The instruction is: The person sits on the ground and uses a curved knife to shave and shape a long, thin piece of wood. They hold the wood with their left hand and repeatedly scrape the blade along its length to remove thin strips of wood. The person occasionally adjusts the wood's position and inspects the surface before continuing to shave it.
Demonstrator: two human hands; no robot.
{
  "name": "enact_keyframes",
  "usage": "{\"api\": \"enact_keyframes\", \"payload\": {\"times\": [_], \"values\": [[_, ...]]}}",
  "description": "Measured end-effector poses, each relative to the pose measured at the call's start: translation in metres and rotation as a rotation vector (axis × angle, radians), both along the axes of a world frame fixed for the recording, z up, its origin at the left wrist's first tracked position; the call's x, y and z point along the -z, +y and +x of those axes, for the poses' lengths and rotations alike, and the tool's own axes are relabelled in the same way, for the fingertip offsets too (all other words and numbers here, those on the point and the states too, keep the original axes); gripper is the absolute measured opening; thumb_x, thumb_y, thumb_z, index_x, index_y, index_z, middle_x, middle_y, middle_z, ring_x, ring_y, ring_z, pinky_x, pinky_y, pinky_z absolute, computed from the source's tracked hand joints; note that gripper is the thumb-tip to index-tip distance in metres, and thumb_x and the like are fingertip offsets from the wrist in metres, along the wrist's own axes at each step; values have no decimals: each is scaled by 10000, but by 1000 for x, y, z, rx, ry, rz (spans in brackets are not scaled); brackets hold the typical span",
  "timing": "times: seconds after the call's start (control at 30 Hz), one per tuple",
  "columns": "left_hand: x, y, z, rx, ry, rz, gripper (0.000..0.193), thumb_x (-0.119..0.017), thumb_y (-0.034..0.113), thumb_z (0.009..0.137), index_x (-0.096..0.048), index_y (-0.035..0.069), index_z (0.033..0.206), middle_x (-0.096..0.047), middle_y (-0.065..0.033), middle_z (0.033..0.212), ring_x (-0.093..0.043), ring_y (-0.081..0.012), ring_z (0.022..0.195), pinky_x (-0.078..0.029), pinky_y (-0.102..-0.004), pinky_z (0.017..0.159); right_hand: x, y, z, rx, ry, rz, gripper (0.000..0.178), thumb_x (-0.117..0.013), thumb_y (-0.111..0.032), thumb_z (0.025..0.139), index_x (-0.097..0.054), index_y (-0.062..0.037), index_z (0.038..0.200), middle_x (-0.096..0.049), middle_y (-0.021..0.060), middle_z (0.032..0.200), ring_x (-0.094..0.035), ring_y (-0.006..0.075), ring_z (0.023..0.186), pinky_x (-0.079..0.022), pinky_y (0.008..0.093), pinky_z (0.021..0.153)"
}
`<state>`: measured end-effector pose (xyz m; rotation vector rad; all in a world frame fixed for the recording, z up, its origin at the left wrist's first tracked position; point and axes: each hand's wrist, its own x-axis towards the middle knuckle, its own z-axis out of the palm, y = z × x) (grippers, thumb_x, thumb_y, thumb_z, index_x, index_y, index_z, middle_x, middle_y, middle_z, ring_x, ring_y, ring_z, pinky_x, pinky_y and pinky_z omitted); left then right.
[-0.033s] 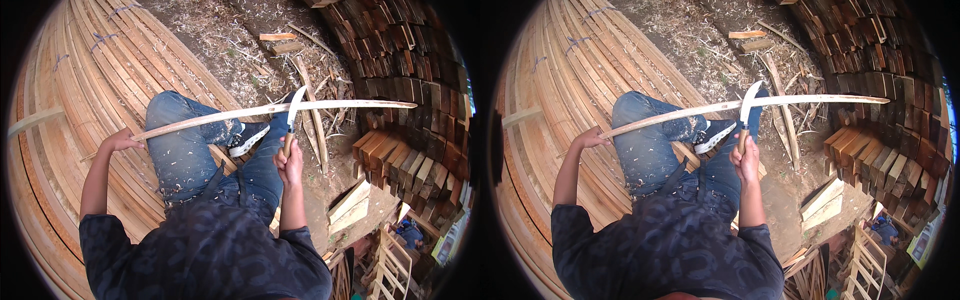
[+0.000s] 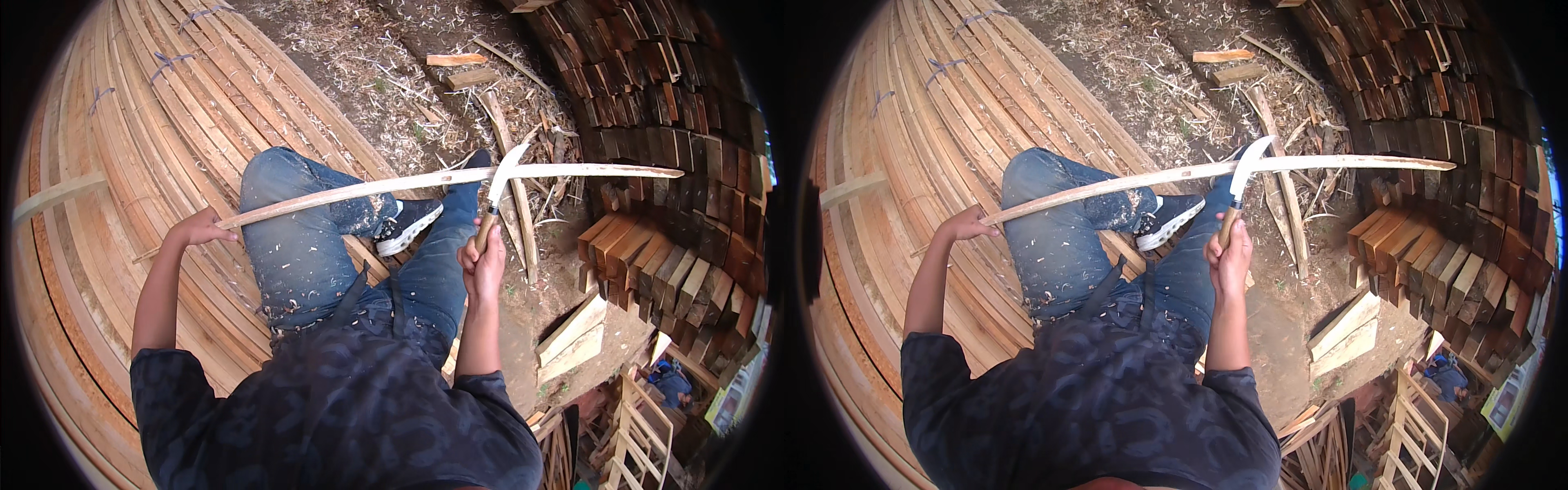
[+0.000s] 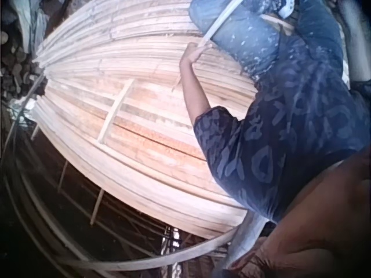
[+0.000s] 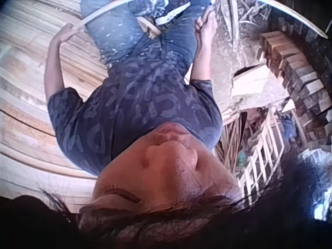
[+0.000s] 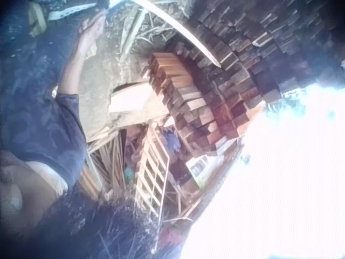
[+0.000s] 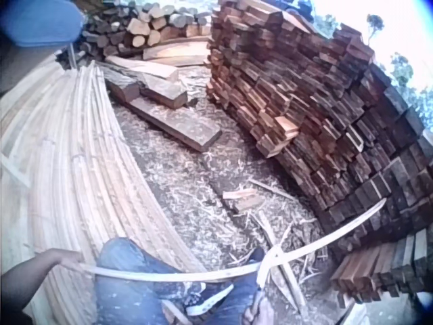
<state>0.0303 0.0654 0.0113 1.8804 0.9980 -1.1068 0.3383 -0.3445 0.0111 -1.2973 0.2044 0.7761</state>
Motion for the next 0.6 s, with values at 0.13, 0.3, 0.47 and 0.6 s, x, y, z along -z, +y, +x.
{"api": "enact_keyframes", "payload": {"times": [0.13, 0.3, 0.47, 0.6], "values": [[-2, -5, 0, -26, -126, 4, 601, -765, 476, 610, -633, -40, 888, -597, -80, 717, -567, -169, 673, -439, -305, 591, 9, 3, -19, -413, -275, -226, 330, -431, -275, 978, -602, 5, 1002, -356, -54, 549, -348, 27, 446, -248, 190, 412], [-8, -10, 1, -85, -198, -32, 611, -770, 494, 592, -645, -55, 829, -575, -75, 640, -572, -182, 648, -450, -314, 578, 14, -3, 10, 73, -161, -57, 314, -438, -283, 977, -583, -6, 999, -361, -50, 557, -327, 36, 438, -268, 199, 409], [-14, -6, 8, -19, 16, -10, 665, -753, 470, 644, -614, 14, 1108, -650, -145, 963, -613, -217, 870, -477, -315, 756, 15, -2, -3, -324, -236, -134, 265, -473, -237, 966, -584, 2, 993, -392, -41, 602, -349, 34, 473, -293, 201, 427], [-12, -5, 12, 5, 0, -20, 654, -757, 478, 634, -632, 5, 1070, -658, -134, 881, -612, -203, 842, -475, -305, 709, 13, 5, -17, -257, -167, -118, 254, -495, -211, 957, -593, 18, 1004, -422, -32, 619, -369, 38, 480, -303, 194, 434]]}}
